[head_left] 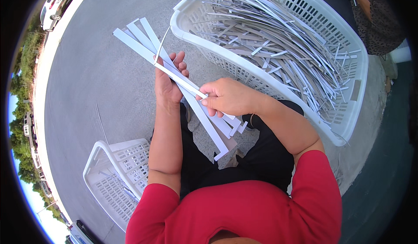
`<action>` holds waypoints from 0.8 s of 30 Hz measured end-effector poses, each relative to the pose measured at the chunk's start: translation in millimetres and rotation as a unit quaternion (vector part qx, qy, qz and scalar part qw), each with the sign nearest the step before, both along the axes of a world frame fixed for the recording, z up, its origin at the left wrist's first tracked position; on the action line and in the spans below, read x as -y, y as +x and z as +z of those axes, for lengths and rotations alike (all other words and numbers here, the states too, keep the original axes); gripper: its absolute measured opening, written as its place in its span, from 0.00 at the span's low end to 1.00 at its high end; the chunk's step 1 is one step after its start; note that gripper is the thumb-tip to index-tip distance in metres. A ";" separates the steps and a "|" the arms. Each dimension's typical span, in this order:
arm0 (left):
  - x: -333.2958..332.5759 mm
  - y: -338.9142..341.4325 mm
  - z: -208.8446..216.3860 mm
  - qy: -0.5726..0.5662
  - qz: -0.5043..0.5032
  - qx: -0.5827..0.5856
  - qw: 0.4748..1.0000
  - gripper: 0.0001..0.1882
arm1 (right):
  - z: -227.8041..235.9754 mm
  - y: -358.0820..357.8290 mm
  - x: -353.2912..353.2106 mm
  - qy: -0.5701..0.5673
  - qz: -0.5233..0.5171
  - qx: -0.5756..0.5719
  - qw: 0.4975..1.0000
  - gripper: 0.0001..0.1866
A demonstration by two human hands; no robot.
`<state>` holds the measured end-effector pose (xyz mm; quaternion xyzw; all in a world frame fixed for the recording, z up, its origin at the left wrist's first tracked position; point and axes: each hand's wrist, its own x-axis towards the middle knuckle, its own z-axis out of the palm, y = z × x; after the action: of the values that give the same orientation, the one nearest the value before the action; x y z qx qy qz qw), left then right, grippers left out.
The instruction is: The person picks up thin metal strips from a basket, aligns several together in their hands, and places the sorted bundles into different baskets.
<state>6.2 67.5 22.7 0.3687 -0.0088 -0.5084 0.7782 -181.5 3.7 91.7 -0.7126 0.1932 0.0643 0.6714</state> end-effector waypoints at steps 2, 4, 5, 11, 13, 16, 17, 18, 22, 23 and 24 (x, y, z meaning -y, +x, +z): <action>-2.4 3.5 0.5 -0.041 0.002 -0.020 0.999 0.25 | -2.1 -2.2 -0.6 -0.018 0.038 -0.007 0.999 0.13; -6.2 11.9 -2.0 -0.106 -0.001 -0.036 0.994 0.25 | -5.2 -3.6 4.0 -0.042 0.061 -0.017 0.997 0.13; -8.5 15.8 -3.0 -0.138 -0.004 -0.045 0.989 0.25 | -6.6 -4.3 7.5 -0.049 0.065 -0.028 0.996 0.14; -8.2 15.6 3.7 -0.136 0.041 -0.010 0.990 0.15 | -2.1 -12.5 39.8 -0.091 0.064 -0.098 0.989 0.16; -9.3 20.2 3.2 -0.130 0.046 -0.007 0.990 0.09 | -13.3 -21.7 56.8 -0.137 0.051 -0.081 0.986 0.18; -13.8 26.5 1.7 -0.143 0.051 -0.043 0.987 0.06 | -24.2 -48.5 99.0 -0.194 -0.181 -0.066 0.962 0.18; -10.1 23.3 1.4 -0.135 0.050 -0.045 0.988 0.06 | -43.3 -64.3 122.2 -0.183 -0.272 -0.054 0.943 0.18; -11.3 23.1 2.8 -0.124 0.058 -0.039 0.990 0.05 | -45.0 -70.9 130.5 -0.198 -0.368 -0.105 0.903 0.18; -5.4 21.3 -0.2 -0.116 0.039 -0.042 0.992 0.05 | -122.4 -103.5 175.5 -0.352 -0.345 -0.268 0.828 0.18; -5.4 22.2 -0.3 -0.120 0.033 -0.054 0.991 0.06 | -128.5 -102.5 176.4 -0.320 -0.326 -0.298 0.838 0.17; -4.9 22.9 -1.6 -0.129 0.025 -0.061 0.989 0.06 | -135.2 -98.1 177.1 -0.288 -0.306 -0.328 0.846 0.17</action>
<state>29.1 72.4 21.1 0.2337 -0.0178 -0.5046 0.8309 -279.7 -173.5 -43.6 -0.7159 0.6203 0.0267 0.3195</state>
